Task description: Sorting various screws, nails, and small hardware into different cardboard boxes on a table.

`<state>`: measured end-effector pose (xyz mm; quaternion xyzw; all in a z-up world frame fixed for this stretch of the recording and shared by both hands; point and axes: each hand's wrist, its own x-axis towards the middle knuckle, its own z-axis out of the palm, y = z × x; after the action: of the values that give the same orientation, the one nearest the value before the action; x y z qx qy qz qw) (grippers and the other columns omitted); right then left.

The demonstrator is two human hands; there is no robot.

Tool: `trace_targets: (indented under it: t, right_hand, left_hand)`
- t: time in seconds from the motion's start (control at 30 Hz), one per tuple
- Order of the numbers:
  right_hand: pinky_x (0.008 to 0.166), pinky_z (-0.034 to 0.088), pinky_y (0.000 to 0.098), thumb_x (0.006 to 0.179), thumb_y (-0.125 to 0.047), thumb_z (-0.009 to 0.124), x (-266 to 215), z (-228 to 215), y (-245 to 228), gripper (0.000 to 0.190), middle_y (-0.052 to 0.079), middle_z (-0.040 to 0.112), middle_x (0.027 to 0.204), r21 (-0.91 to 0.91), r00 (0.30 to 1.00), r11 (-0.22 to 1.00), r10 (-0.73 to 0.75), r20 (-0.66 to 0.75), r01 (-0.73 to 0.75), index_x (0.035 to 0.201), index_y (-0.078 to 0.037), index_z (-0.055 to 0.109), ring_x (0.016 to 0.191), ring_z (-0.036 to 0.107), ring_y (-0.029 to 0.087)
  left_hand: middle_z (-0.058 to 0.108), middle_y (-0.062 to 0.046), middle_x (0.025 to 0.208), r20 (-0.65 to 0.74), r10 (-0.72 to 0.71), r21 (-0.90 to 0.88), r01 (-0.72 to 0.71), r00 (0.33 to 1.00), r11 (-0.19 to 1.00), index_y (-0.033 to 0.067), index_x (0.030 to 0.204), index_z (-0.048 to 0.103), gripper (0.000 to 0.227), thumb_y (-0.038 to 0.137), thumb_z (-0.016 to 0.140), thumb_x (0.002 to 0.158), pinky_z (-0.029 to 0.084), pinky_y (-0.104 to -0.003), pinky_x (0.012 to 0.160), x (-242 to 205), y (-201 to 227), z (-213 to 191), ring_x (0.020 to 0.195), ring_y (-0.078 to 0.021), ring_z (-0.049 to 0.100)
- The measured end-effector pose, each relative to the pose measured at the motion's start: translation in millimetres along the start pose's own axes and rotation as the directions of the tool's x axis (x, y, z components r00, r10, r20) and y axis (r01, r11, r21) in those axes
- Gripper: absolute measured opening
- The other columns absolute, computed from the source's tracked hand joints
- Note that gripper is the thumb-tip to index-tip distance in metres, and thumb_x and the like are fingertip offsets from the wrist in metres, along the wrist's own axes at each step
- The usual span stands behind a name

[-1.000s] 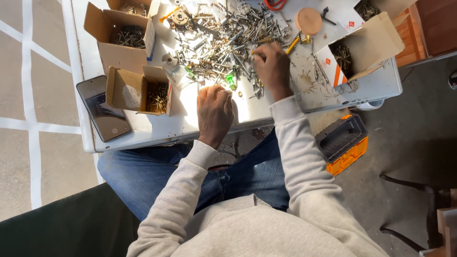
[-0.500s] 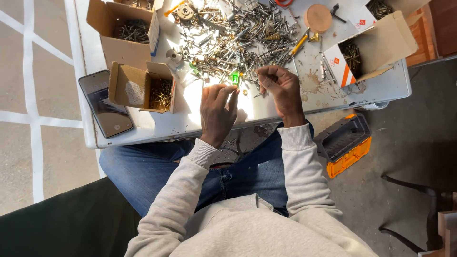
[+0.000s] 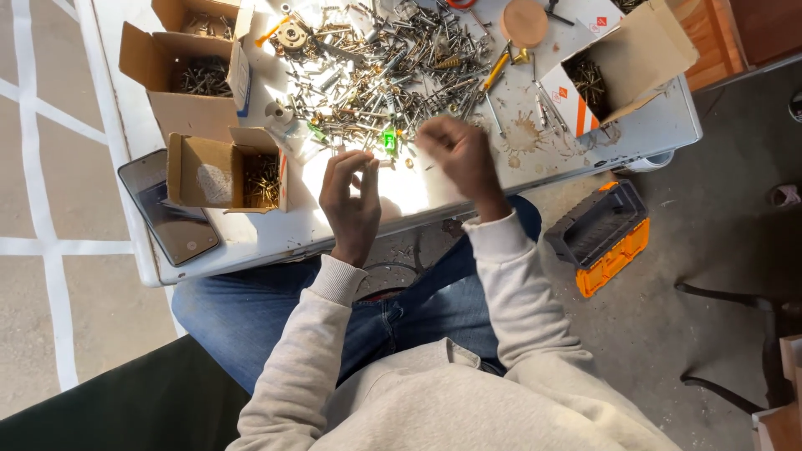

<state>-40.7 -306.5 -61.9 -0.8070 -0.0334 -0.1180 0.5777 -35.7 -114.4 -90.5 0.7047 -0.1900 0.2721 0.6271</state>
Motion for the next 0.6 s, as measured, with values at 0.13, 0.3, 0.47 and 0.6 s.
trace_targets:
  t: [0.13, 0.3, 0.47, 0.6]
  right_hand:
    - [0.066, 0.052, 0.0342, 0.093, -0.021, 0.071, 24.2, -52.1, 42.7, 0.008, 0.004, 0.073, 0.081, -0.367, 0.97, 0.929, -0.043, -0.24, -0.05, 0.095, -0.013, 0.073, 0.074, 0.068, 0.017]
    - [0.063, 0.049, 0.0447, 0.089, -0.023, 0.076, 34.8, -74.4, 69.9, 0.011, 0.004, 0.076, 0.087, -0.709, 0.965, 0.699, -0.116, -0.235, -0.089, 0.091, -0.012, 0.075, 0.072, 0.069, 0.025]
    - [0.067, 0.049, 0.0486, 0.089, -0.023, 0.087, 29.3, -68.9, 84.3, 0.023, 0.01, 0.065, 0.096, -0.719, 0.948, 0.654, -0.012, -0.319, -0.233, 0.102, -0.013, 0.071, 0.075, 0.064, 0.029]
    - [0.065, 0.05, 0.0475, 0.086, -0.019, 0.086, 29.6, -67.1, 87.5, 0.022, 0.01, 0.066, 0.095, -0.716, 0.947, 0.675, -0.084, -0.311, -0.175, 0.101, -0.012, 0.072, 0.073, 0.065, 0.028]
  left_hand:
    - [0.071, -0.011, 0.102, -0.025, 0.052, 0.026, -0.052, 0.998, 0.998, 0.0069, 0.105, 0.069, 0.013, -0.003, 0.072, 0.097, 0.056, -0.029, 0.057, -1.6, 7.8, 2.0, 0.086, -0.0222, 0.071]
    - [0.07, -0.008, 0.103, -0.038, 0.127, 0.093, -0.123, 0.991, 0.988, 0.0111, 0.104, 0.069, 0.014, 0.002, 0.076, 0.096, 0.062, -0.026, 0.056, -7.4, -0.2, 0.7, 0.089, -0.0184, 0.071]
    - [0.067, -0.008, 0.097, -0.037, 0.158, 0.108, -0.154, 0.987, 0.982, 0.011, 0.102, 0.069, 0.016, 0.006, 0.081, 0.093, 0.059, -0.031, 0.068, -7.5, 4.6, 0.3, 0.082, -0.0189, 0.069]
    - [0.067, -0.007, 0.096, -0.046, 0.164, 0.111, -0.158, 0.985, 0.981, 0.0131, 0.103, 0.068, 0.021, 0.006, 0.084, 0.091, 0.058, -0.03, 0.068, -8.6, 1.8, 0.7, 0.08, -0.0176, 0.067]
